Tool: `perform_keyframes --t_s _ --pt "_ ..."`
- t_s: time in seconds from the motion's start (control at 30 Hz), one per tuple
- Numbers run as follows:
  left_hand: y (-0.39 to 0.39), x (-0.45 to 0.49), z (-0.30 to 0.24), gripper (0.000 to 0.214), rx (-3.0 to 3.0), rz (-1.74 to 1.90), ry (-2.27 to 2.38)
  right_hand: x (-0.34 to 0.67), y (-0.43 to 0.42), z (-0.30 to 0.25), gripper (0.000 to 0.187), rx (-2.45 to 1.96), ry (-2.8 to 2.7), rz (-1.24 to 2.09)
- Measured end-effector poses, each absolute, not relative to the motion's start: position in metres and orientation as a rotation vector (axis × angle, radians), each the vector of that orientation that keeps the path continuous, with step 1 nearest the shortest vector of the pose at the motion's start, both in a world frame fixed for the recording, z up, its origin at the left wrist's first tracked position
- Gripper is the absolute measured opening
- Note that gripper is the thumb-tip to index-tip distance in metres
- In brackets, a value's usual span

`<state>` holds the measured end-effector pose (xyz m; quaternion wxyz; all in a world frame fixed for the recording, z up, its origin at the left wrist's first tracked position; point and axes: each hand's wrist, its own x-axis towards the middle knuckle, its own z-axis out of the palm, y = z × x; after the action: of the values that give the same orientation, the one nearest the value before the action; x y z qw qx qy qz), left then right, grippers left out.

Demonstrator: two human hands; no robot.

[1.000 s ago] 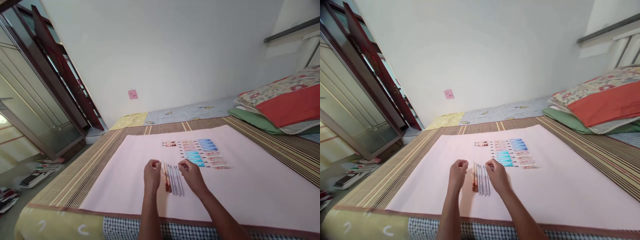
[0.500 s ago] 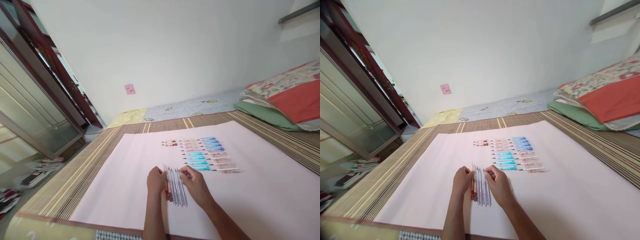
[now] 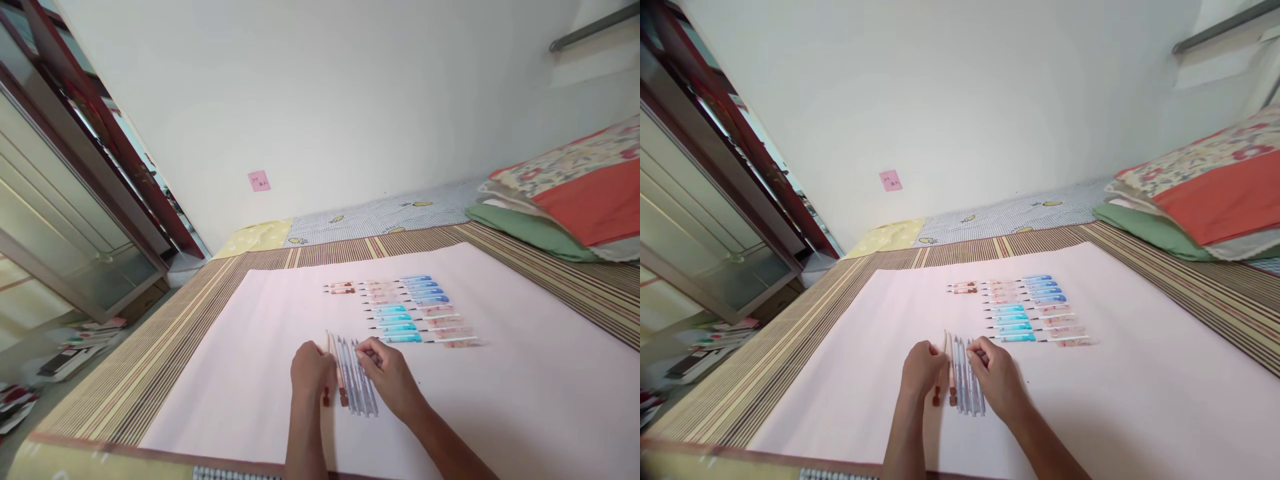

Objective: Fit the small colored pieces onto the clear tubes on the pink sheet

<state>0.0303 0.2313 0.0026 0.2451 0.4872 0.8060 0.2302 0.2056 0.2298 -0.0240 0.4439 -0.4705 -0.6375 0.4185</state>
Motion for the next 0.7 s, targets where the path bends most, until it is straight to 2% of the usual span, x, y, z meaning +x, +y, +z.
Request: perform_keyframes --t_s 0.1,0.2,0.3,0.4,0.57,0.7 --pt "0.227 0.021 0.008 0.014 1.205 0.817 2.120 0.205 0.229 -0.024 0.021 -1.172 -1.573 1.041" --pt "0.224 0.012 0.015 0.014 1.108 1.086 1.806 0.202 0.224 -0.019 0.024 -1.144 -1.501 1.075" --pt "0.221 0.011 0.022 0.021 0.985 1.215 1.425 0.193 0.215 -0.008 0.034 -1.010 -1.298 1.398" --pt "0.220 0.020 0.026 0.028 0.961 1.229 1.256 0.181 0.208 -0.001 0.047 -0.835 -1.118 1.680" --pt "0.221 0.032 0.027 0.027 1.047 1.186 1.229 0.175 0.210 -0.002 0.055 -0.906 -1.132 1.606" --pt "0.222 0.030 0.027 0.038 1.001 1.279 1.160 0.186 0.214 0.001 0.044 -0.955 -1.208 1.596"
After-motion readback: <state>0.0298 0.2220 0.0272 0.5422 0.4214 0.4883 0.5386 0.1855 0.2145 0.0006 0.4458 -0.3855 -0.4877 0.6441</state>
